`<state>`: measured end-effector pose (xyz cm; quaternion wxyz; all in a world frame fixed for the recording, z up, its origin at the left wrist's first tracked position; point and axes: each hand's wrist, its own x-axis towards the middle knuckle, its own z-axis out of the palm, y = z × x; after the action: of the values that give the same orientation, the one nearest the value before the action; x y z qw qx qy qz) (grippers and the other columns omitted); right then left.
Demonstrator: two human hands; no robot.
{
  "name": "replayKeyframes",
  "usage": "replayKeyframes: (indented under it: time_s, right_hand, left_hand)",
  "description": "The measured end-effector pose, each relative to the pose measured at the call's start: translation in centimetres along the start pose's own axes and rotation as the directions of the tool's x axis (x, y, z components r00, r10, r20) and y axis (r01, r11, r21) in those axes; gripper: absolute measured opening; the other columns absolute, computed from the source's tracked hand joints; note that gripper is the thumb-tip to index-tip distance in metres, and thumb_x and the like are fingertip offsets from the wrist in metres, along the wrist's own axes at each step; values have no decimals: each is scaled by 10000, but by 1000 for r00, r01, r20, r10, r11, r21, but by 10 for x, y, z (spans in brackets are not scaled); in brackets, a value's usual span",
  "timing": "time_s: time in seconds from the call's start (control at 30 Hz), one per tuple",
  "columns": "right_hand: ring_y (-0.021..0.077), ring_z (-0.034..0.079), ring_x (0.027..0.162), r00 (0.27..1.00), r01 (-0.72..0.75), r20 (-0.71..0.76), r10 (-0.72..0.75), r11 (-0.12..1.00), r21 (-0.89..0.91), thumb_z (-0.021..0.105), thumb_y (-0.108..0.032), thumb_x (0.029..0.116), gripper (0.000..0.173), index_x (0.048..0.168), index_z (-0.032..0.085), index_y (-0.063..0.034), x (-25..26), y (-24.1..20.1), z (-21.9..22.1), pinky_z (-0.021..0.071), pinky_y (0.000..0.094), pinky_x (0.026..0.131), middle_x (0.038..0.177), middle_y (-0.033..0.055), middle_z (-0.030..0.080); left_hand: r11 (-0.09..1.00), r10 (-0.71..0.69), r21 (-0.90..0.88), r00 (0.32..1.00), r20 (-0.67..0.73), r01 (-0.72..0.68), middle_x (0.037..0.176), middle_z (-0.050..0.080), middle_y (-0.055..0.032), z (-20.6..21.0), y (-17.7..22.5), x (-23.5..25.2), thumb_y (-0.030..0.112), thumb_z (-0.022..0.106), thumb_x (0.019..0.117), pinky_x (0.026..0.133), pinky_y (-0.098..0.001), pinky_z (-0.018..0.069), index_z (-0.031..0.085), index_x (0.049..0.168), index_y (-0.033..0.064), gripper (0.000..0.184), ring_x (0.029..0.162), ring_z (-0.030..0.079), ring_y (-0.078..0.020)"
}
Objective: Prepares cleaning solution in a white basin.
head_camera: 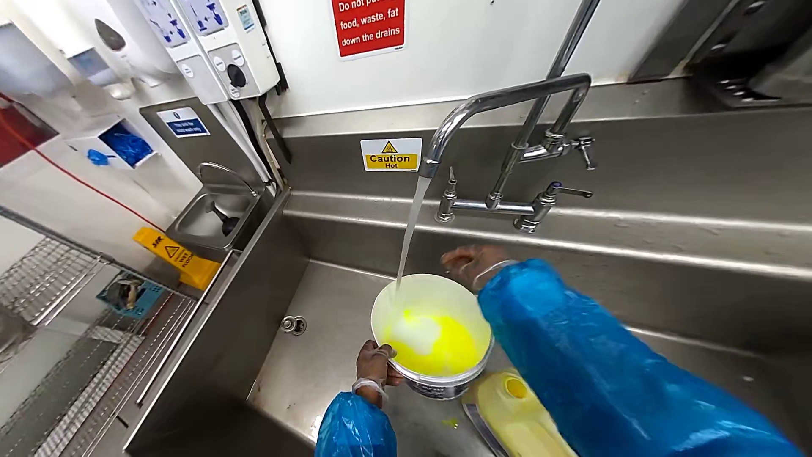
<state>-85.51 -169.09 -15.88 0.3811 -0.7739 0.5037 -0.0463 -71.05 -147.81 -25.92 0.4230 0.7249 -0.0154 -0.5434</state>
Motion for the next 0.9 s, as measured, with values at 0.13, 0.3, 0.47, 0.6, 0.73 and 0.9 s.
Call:
replayKeyframes:
  time_s: [0.13,0.3,0.47,0.6,0.73,0.9]
  right_hand:
    - [443,637,1204,946,-34,-321,39,999,22,579,-52,1033,302,1321,662,-17,-11,15,-65,438,649,1058,1245,252,694]
    - [577,458,1369,806,-127,-589,64,990,-68,615,-141,1020,479,1480,524,-42,-10,46,-136,350,762,1075,1477,349,494]
    - [582,367,1442,831,-160,-553,50,975,-153,582,-117,1047,542,1532,404,46,-3,55,-156,305,745,1126,1573,361,370]
    - [567,372,1449,872,-166,-485,60,970,-179,554,-75,1054,545,1541,364,78,8,56,-153,308,718,1146,1565,373,372]
    - [557,371,1455,884,-170,-462,68,968,-184,546,-70,1056,545,1547,360,74,19,63,-147,302,706,1154,1580,358,365]
    - [531,392,1454,874,-229,-469,125,959,-170,538,-83,1064,535,1556,371,44,18,65,-140,311,684,1160,1577,327,396]
  left_hand:
    - [998,30,57,998,-47,-27,717,599,-139,-5,-4,2,110,593,1021,472,-302,515,513,1076,-7,151,497,589,-184]
    - [997,49,65,991,-122,-41,739,596,-149,-6,-12,10,104,620,1006,476,-319,516,519,1065,-12,165,503,585,-195]
    - [998,41,49,984,-171,-33,786,610,-165,-9,-21,18,88,640,989,490,-328,524,524,1121,-20,206,519,594,-200]
    - [998,60,46,978,-198,-52,834,623,-197,-10,-28,23,103,628,1002,534,-367,539,527,1187,-44,257,573,613,-229]
    - [998,51,41,975,-218,-43,842,629,-200,-10,-30,28,98,632,1000,536,-367,538,527,1199,-40,264,574,614,-230]
    - [998,34,68,971,-236,-18,847,627,-199,-11,-39,30,98,633,1002,545,-367,538,519,1261,-44,316,570,607,-224]
